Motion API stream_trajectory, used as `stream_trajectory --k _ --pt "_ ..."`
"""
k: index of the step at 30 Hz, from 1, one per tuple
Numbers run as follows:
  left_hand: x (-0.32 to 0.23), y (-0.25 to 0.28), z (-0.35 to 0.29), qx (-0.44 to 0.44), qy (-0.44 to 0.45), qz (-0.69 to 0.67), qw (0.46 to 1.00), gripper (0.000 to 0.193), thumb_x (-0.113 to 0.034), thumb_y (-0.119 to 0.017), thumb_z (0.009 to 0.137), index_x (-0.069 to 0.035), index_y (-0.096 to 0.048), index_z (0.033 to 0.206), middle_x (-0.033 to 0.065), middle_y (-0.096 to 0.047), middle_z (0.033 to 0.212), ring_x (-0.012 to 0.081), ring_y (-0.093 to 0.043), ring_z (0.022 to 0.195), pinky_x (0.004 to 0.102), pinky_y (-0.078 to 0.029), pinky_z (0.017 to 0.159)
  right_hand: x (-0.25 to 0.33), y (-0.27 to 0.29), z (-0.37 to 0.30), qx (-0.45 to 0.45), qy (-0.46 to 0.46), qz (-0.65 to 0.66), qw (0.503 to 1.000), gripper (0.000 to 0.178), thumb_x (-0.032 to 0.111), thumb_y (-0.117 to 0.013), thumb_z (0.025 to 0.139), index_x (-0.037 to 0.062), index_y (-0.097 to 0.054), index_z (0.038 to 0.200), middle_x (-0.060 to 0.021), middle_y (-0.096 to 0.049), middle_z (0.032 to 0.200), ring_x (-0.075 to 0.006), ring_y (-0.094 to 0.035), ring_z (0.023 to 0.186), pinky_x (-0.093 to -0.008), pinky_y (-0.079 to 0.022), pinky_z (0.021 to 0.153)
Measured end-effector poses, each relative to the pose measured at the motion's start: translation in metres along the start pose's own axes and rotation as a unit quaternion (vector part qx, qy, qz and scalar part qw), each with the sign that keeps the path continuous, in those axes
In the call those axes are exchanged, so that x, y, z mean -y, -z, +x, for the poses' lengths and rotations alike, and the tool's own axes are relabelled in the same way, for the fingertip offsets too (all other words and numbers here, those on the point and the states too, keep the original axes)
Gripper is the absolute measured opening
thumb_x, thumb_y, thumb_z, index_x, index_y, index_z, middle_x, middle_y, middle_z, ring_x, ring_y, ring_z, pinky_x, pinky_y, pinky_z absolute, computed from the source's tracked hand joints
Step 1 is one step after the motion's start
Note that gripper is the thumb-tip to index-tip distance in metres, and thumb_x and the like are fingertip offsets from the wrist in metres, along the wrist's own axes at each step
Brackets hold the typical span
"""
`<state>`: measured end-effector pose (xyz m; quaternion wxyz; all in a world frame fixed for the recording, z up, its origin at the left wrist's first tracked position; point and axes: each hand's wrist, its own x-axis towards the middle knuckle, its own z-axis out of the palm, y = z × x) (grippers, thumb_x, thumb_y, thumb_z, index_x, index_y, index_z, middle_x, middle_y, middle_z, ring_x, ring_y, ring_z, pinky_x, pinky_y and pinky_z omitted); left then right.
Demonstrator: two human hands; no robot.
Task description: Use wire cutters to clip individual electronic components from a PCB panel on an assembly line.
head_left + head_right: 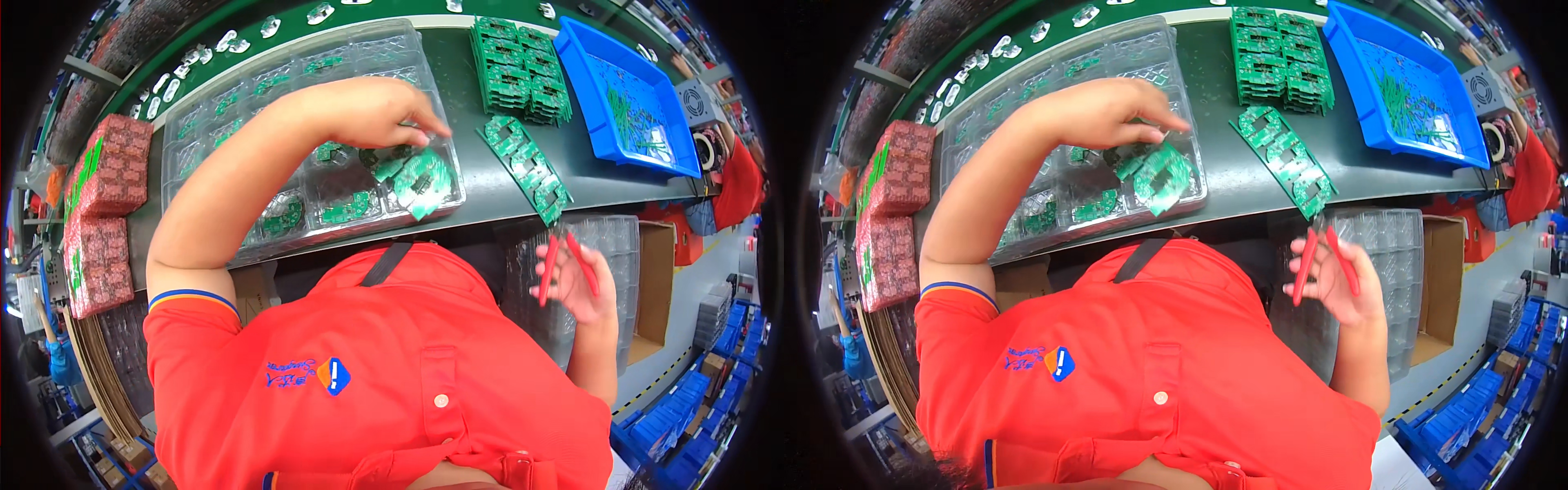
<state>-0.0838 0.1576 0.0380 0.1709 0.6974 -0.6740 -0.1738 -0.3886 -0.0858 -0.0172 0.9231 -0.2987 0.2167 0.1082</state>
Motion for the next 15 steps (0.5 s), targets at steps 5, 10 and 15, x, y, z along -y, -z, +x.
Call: stream_trajectory --k 5,10,15 --pt "0.031 0.010 -0.028 -0.252 0.223 0.005 0.942 0.022 -0.022 -0.058 0.083 -0.004 -0.064 0.093 0.0134 -0.063 0.086 0.0287 -0.060 0.082 0.0358 -0.047 0.073 -0.007 0.009 -0.006 0.087 0.069 -0.041 0.993 0.053 0.029 -0.045 0.087 0.0065 -0.031 0.133 -0.0290 -0.043 0.122 -0.0385 -0.053 0.104 -0.0547 -0.047 0.082" --pt "0.053 -0.003 -0.052 -0.224 0.292 0.069 0.927 0.028 -0.029 -0.057 0.082 -0.002 -0.066 0.077 0.0172 -0.061 0.082 0.0361 -0.057 0.080 0.0443 -0.045 0.072 -0.011 -0.015 0.030 0.083 0.093 0.021 0.992 0.053 0.037 -0.038 0.092 0.0095 -0.027 0.137 -0.0301 -0.040 0.127 -0.0400 -0.046 0.114 -0.0487 -0.036 0.098" --pt "0.047 -0.024 -0.054 -0.247 0.239 0.149 0.927 0.028 -0.032 -0.059 0.080 -0.005 -0.067 0.075 0.0157 -0.059 0.087 0.0352 -0.055 0.087 0.0447 -0.045 0.076 -0.014 -0.038 0.053 0.112 0.071 0.076 0.988 0.051 0.039 -0.036 0.092 0.0102 -0.032 0.134 -0.0270 -0.043 0.127 -0.0380 -0.048 0.113 -0.0495 -0.037 0.098"
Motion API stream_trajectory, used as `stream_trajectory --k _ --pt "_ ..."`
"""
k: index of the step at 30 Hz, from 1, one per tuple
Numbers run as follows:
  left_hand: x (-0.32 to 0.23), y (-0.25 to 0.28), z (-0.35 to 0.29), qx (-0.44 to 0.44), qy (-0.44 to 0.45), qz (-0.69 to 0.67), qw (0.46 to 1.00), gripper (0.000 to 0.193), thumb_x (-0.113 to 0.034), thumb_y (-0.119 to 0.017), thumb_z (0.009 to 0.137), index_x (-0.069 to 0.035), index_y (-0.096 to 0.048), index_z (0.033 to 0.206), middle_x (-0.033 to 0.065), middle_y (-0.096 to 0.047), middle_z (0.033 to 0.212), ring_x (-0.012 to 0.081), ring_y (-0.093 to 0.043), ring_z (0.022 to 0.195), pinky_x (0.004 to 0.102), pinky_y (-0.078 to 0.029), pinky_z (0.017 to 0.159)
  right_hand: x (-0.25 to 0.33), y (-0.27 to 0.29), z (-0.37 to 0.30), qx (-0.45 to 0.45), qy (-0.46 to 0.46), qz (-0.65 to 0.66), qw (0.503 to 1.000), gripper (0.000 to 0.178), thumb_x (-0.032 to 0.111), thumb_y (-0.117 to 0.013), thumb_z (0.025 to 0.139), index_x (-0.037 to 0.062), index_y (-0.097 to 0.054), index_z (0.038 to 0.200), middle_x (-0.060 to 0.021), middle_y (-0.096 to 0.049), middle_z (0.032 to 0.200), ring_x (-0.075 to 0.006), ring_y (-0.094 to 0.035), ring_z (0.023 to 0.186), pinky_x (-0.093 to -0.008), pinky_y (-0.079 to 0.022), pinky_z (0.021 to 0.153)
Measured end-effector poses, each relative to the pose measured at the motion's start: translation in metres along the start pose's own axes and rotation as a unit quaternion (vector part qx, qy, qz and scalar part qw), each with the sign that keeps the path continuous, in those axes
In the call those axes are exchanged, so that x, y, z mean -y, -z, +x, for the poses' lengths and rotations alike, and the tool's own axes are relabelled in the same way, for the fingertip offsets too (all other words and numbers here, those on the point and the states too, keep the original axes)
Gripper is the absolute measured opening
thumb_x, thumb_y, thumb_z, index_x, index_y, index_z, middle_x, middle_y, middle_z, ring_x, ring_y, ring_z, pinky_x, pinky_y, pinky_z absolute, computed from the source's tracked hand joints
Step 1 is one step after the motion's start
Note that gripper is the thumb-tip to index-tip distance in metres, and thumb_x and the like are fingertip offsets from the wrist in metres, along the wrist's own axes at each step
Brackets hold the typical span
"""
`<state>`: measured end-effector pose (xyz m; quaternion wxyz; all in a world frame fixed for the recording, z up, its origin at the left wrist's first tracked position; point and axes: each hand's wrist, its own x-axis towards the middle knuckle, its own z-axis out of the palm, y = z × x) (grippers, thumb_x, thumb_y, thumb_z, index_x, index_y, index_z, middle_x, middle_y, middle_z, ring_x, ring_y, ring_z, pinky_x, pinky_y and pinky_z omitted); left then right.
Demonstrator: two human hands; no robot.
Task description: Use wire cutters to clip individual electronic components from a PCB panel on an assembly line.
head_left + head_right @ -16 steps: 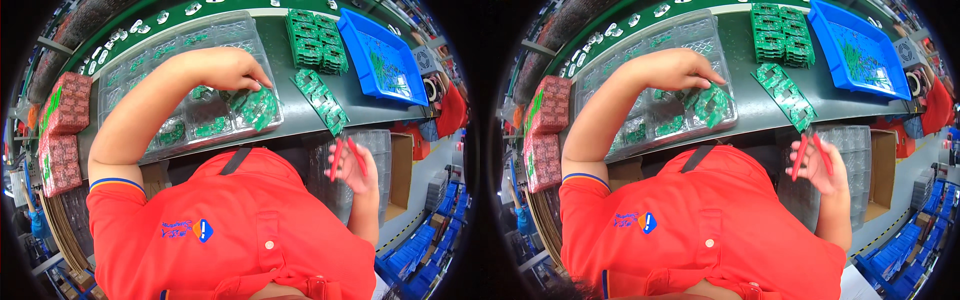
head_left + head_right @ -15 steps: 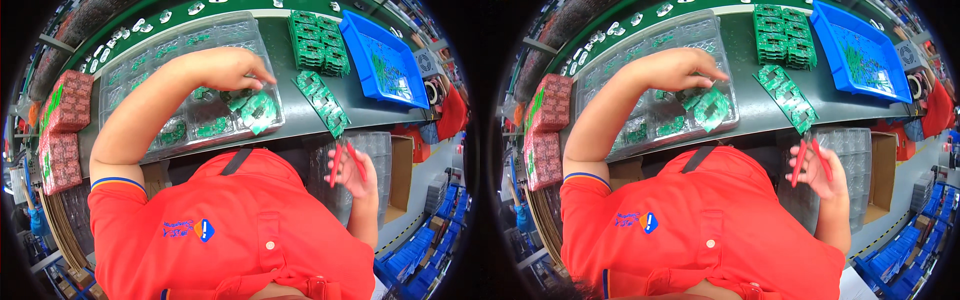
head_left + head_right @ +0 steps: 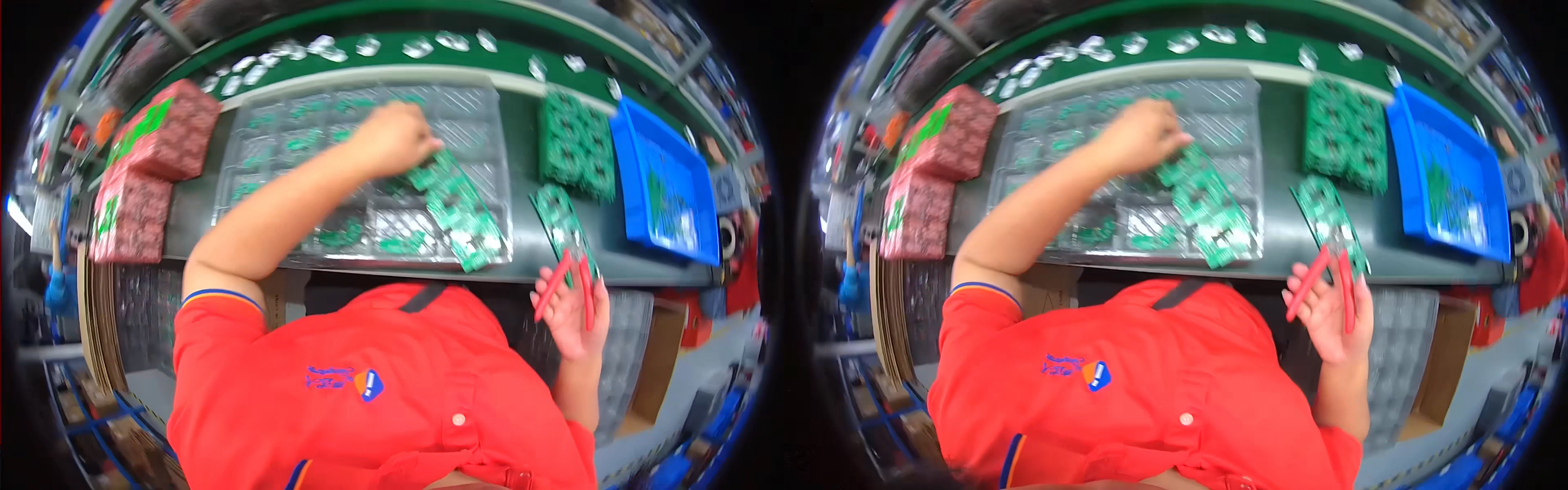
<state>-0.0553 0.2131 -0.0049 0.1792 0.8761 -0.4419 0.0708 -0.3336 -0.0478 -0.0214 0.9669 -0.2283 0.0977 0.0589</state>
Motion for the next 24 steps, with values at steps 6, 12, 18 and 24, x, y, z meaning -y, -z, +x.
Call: stream_trajectory --k 6,12,18,24 --pt "-0.004 -0.002 0.001 -0.078 0.025 -0.134 0.988 0.025 -0.030 -0.065 0.077 -0.006 -0.066 0.080 0.0116 -0.061 0.083 0.0278 -0.058 0.082 0.0405 -0.046 0.073 0.008 -0.022 0.014 0.025 0.040 -0.109 0.993 0.051 0.034 -0.041 0.090 0.0105 -0.031 0.135 -0.0221 -0.047 0.122 -0.0335 -0.051 0.109 -0.0547 -0.040 0.091" --pt "-0.061 0.070 -0.007 0.045 0.177 -0.580 0.794 0.020 -0.020 -0.058 0.087 -0.003 -0.062 0.078 0.0021 -0.061 0.069 0.0062 -0.054 0.061 0.0214 -0.042 0.054 0.007 -0.070 0.041 0.027 0.178 -0.518 0.836 0.048 0.017 -0.049 0.085 -0.0037 -0.041 0.128 -0.0145 -0.051 0.114 -0.0211 -0.051 0.103 -0.0307 -0.037 0.091" --pt "-0.088 0.090 -0.012 0.035 0.113 -0.531 0.839 0.018 -0.018 -0.060 0.085 -0.002 -0.062 0.079 -0.0006 -0.059 0.067 0.0039 -0.052 0.061 0.0202 -0.042 0.053 0.000 -0.104 0.063 0.102 0.217 -0.643 0.727 0.048 0.013 -0.052 0.080 -0.0030 -0.047 0.124 -0.0145 -0.050 0.112 -0.0222 -0.049 0.105 -0.0305 -0.034 0.094" --pt "-0.090 0.087 -0.007 0.062 0.100 -0.511 0.851 0.014 -0.014 -0.059 0.086 -0.001 -0.059 0.083 0.0012 -0.059 0.071 0.0058 -0.054 0.065 0.0195 -0.043 0.056 0.005 -0.103 0.062 0.116 0.246 -0.676 0.685 0.047 0.004 -0.055 0.077 0.0006 -0.049 0.123 -0.0151 -0.052 0.108 -0.0243 -0.052 0.099 -0.0303 -0.038 0.089"
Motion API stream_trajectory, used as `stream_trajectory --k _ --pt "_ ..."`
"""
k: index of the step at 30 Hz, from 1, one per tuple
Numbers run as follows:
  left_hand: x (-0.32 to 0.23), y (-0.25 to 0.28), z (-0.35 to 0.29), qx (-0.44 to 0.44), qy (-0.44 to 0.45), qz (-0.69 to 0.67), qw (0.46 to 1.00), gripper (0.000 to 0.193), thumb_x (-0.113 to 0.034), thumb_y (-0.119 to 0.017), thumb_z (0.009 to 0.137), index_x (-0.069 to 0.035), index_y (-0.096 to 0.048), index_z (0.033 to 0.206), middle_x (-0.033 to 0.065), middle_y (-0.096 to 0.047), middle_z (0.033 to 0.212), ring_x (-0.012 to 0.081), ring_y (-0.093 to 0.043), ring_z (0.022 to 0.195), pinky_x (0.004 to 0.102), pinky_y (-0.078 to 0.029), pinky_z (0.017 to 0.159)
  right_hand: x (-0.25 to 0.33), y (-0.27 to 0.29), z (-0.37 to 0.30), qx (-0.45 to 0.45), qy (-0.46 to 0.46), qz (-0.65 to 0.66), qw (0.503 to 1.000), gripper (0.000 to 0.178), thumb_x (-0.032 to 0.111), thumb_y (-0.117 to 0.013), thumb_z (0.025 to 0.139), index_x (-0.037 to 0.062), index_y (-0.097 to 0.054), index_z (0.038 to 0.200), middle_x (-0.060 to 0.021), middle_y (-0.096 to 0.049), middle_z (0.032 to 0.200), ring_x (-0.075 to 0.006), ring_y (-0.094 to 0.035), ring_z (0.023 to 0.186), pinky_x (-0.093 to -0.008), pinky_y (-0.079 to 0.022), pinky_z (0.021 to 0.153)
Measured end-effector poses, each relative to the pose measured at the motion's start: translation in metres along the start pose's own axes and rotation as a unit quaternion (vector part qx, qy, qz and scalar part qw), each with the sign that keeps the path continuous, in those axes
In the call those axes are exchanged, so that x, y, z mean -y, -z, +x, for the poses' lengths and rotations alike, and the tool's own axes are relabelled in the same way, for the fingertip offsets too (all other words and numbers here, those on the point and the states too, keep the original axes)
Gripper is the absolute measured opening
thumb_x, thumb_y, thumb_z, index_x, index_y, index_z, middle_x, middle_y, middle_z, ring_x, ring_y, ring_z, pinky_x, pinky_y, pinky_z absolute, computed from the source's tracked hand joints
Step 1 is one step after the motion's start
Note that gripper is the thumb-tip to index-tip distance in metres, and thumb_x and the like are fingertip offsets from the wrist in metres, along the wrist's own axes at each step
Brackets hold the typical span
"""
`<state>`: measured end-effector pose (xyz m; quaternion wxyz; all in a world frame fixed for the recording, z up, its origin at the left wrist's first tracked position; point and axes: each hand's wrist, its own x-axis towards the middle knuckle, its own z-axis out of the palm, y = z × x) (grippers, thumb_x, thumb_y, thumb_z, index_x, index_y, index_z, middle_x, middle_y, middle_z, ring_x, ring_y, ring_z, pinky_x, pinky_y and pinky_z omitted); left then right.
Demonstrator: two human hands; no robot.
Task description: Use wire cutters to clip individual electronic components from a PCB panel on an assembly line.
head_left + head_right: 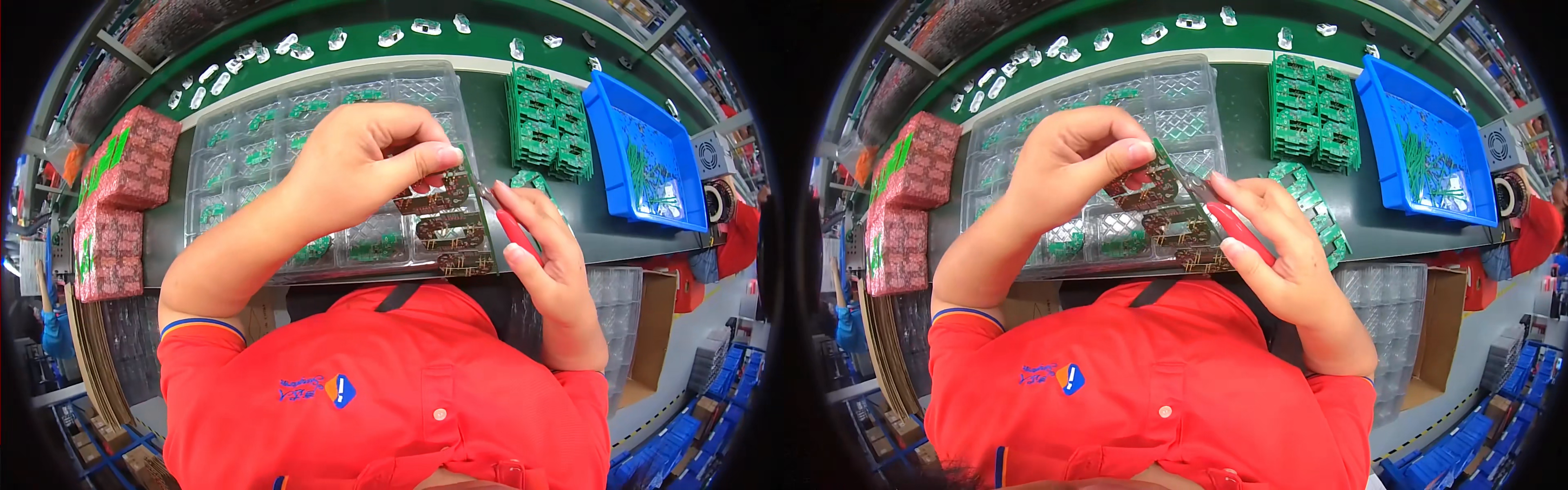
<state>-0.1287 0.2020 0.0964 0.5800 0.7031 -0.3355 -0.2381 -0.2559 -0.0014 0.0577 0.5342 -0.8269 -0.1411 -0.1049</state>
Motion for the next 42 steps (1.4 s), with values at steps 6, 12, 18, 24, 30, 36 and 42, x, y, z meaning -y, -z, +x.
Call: stream_trajectory --k 6,12,18,24,30,36,42 --pt "0.007 -0.006 0.016 0.007 -0.003 -0.019 1.000 0.013 -0.014 -0.059 0.086 -0.001 -0.059 0.082 0.0020 -0.059 0.072 0.0068 -0.055 0.065 0.0204 -0.043 0.056 -0.019 0.008 -0.002 -0.011 -0.026 0.040 0.999 0.043 0.006 -0.057 0.076 -0.0012 -0.053 0.119 -0.0114 -0.057 0.096 -0.0193 -0.055 0.086 -0.0270 -0.041 0.079" --pt "0.042 -0.007 0.062 0.094 -0.127 -0.047 0.986 0.013 -0.012 -0.055 0.087 0.000 -0.059 0.084 0.0058 -0.060 0.080 0.0110 -0.055 0.070 0.0257 -0.045 0.065 -0.049 0.012 -0.013 0.005 -0.179 0.428 0.886 0.057 0.034 -0.061 0.074 -0.0089 -0.054 0.111 -0.0107 -0.058 0.081 -0.0134 -0.051 0.063 -0.0237 -0.040 0.056" --pt "0.107 0.051 0.160 -0.062 -0.069 0.260 0.961 0.016 -0.014 -0.055 0.085 -0.004 -0.063 0.096 0.0041 -0.063 0.083 0.0131 -0.056 0.071 0.0268 -0.046 0.069 -0.042 0.029 -0.018 -0.104 -0.108 0.295 0.944 0.044 0.019 -0.055 0.080 -0.0057 -0.052 0.117 -0.0103 -0.057 0.086 -0.0125 -0.050 0.065 -0.0231 -0.038 0.056" --pt "0.109 0.036 0.160 -0.045 -0.158 0.488 0.857 0.016 -0.018 -0.059 0.082 -0.008 -0.066 0.092 0.0136 -0.064 0.090 0.0277 -0.062 0.082 0.0343 -0.048 0.072 -0.014 0.036 -0.018 -0.120 -0.071 0.048 0.989 0.039 0.002 -0.055 0.074 -0.0046 -0.056 0.113 -0.0082 -0.057 0.087 -0.0146 -0.054 0.078 -0.0240 -0.042 0.071" --pt "0.016 -0.020 0.083 0.162 -0.075 0.032 0.983 0.020 -0.019 -0.061 0.084 0.001 -0.065 0.087 0.0047 -0.064 0.079 0.0071 -0.058 0.074 0.0255 -0.047 0.068 0.004 0.036 -0.005 -0.189 0.038 -0.217 0.957 0.040 0.002 -0.065 0.068 0.0032 -0.061 0.107 -0.0116 -0.057 0.082 -0.0225 -0.057 0.067 -0.0289 -0.046 0.059" --pt "0.007 -0.019 0.083 0.095 -0.014 0.011 0.995 0.026 -0.025 -0.061 0.083 0.000 -0.063 0.078 -0.0015 -0.054 0.057 0.0048 -0.051 0.054 0.0223 -0.044 0.052 0.005 0.031 0.006 -0.257 0.085 -0.373 0.887 0.040 -0.002 -0.063 0.069 0.0011 -0.060 0.109 -0.0139 -0.056 0.087 -0.0241 -0.057 0.072 -0.0299 -0.047 0.064" --pt "0.108 0.030 0.127 0.025 -0.134 0.451 0.882 0.021 -0.026 -0.059 0.080 -0.008 -0.068 0.086 0.0129 -0.051 0.125 0.0296 -0.050 0.113 0.0367 -0.040 0.093 -0.004 0.040 -0.003 -0.223 0.002 -0.048 0.974 0.035 -0.002 -0.058 0.077 -0.0022 -0.057 0.112 -0.0075 -0.056 0.090 -0.0119 -0.052 0.081 -0.0213 -0.040 0.073"
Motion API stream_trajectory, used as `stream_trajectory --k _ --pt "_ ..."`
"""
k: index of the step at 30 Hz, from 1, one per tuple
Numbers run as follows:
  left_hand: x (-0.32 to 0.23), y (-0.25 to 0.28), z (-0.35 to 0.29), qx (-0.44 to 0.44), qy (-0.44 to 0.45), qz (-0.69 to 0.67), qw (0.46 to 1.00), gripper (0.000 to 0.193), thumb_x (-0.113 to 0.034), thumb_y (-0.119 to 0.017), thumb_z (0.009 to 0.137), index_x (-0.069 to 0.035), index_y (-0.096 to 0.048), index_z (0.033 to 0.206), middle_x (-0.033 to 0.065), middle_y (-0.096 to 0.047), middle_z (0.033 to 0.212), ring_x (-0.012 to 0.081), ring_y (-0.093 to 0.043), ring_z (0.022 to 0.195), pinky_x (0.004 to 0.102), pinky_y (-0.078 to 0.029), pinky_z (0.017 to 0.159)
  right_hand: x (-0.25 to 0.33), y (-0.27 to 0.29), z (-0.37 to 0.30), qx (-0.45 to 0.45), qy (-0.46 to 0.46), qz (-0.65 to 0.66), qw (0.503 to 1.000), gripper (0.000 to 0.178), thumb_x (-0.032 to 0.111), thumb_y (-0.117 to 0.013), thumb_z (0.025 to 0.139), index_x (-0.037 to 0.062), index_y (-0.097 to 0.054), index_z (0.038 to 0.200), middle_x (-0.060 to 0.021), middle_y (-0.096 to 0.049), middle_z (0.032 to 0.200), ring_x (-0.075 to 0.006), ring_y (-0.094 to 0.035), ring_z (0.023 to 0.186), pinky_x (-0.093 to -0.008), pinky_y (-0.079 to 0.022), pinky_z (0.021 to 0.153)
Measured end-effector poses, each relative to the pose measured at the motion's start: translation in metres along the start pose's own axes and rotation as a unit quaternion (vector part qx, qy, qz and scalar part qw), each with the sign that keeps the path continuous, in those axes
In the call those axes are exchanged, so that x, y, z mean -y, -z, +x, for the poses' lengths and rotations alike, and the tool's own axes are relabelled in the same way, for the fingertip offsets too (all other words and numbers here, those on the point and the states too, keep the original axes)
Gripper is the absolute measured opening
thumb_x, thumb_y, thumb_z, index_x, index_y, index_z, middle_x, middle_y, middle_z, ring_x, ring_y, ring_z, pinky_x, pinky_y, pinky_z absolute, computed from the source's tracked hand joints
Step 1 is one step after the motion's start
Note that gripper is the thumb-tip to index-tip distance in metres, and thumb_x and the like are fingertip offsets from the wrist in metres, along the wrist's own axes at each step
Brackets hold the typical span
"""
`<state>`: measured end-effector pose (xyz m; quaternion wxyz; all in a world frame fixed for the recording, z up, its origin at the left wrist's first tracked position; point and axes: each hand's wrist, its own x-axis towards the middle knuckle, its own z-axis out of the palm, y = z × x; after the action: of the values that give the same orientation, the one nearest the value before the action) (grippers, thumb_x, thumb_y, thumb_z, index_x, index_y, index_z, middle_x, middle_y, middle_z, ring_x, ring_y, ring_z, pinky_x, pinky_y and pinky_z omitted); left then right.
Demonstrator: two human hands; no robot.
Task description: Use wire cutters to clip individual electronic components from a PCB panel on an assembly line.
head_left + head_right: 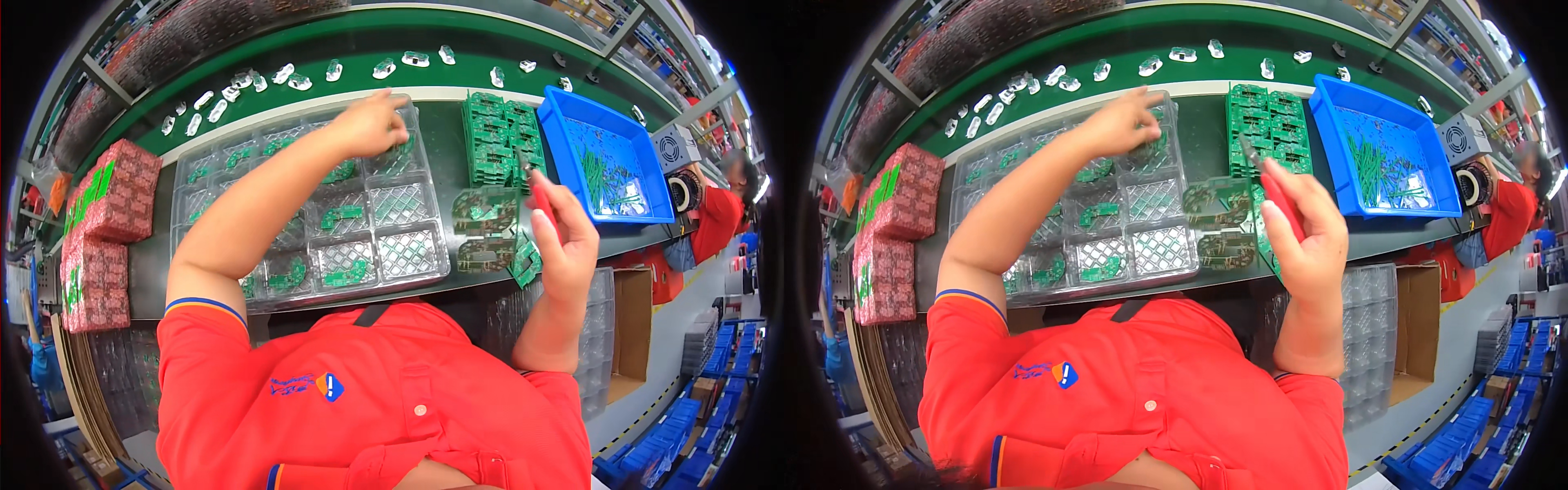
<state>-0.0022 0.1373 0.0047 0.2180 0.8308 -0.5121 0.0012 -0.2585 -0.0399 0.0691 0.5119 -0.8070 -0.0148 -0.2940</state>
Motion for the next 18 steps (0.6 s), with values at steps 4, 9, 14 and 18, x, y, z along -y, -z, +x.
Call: stream_trajectory --k 4,9,14,18 --pt "-0.007 -0.015 -0.009 -0.039 -0.037 0.076 0.996 0.018 -0.022 -0.059 0.080 -0.008 -0.068 0.088 0.0135 -0.048 0.128 0.0331 -0.045 0.117 0.0383 -0.038 0.096 -0.011 -0.009 -0.008 0.023 -0.063 0.075 0.995 0.035 0.000 -0.058 0.077 -0.0016 -0.058 0.112 -0.0052 -0.054 0.087 -0.0098 -0.050 0.078 -0.0202 -0.039 0.070" --pt "-0.102 0.041 -0.022 0.133 0.055 -0.353 0.925 0.022 -0.021 -0.056 0.088 0.000 -0.063 0.087 0.0030 -0.063 0.081 0.0085 -0.057 0.077 0.0239 -0.046 0.073 -0.017 -0.009 -0.005 0.059 -0.111 0.065 0.990 0.036 0.003 -0.056 0.081 -0.0040 -0.054 0.117 -0.0082 -0.055 0.102 -0.0143 -0.054 0.094 -0.0253 -0.041 0.083" --pt "-0.107 0.045 -0.026 0.004 0.065 -0.336 0.940 0.017 -0.018 -0.058 0.087 -0.001 -0.061 0.085 -0.0015 -0.056 0.069 0.0057 -0.051 0.061 0.0220 -0.044 0.056 -0.015 -0.011 -0.002 0.095 0.001 -0.044 0.994 0.039 0.007 -0.055 0.082 -0.0038 -0.051 0.119 -0.0090 -0.056 0.103 -0.0141 -0.054 0.093 -0.0253 -0.041 0.082" --pt "-0.100 0.036 -0.035 0.000 0.016 -0.432 0.902 0.015 -0.015 -0.055 0.088 -0.001 -0.059 0.088 -0.0013 -0.056 0.077 0.0061 -0.050 0.069 0.0221 -0.042 0.064 -0.037 -0.016 -0.021 0.111 -0.150 0.248 0.951 0.038 0.018 -0.054 0.084 -0.0025 -0.051 0.116 -0.0135 -0.056 0.095 -0.0124 -0.053 0.072 -0.0207 -0.041 0.059"
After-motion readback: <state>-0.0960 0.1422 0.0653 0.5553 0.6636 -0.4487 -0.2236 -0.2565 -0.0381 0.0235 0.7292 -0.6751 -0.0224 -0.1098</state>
